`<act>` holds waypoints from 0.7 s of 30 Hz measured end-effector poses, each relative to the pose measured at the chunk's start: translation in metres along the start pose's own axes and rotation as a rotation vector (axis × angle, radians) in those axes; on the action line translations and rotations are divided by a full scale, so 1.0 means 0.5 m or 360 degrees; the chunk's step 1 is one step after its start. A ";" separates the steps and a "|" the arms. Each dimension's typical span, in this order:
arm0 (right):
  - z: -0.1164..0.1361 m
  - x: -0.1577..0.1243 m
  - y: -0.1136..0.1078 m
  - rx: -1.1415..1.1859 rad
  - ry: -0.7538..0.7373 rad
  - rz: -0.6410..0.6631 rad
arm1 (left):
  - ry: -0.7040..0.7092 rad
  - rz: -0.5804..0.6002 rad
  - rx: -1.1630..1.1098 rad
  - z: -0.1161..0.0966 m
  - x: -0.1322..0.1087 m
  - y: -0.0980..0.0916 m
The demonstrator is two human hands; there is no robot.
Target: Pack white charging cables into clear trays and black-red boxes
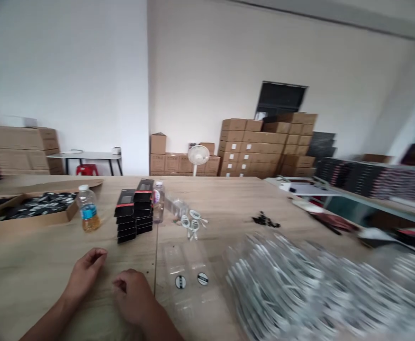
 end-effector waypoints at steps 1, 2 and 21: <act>0.005 -0.002 -0.003 -0.0041 -0.0005 -0.0006 | -0.0009 0.0017 0.0020 -0.002 -0.001 0.002; 0.011 -0.004 -0.008 -0.0092 -0.0008 -0.0016 | -0.0016 0.0030 0.0038 -0.003 -0.001 0.003; -0.152 0.108 -0.406 -0.1291 0.0850 -0.0273 | 0.0219 0.0230 0.0505 -0.028 -0.011 0.057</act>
Point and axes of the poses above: each hand's wrist, its own x-axis towards the middle knuckle, its own y-axis out of the palm, z = x × y, the point moved 4 cm from there along x, towards the middle knuckle, and after that the axes turned 12 degrees about -y, right-handed, at the moved point
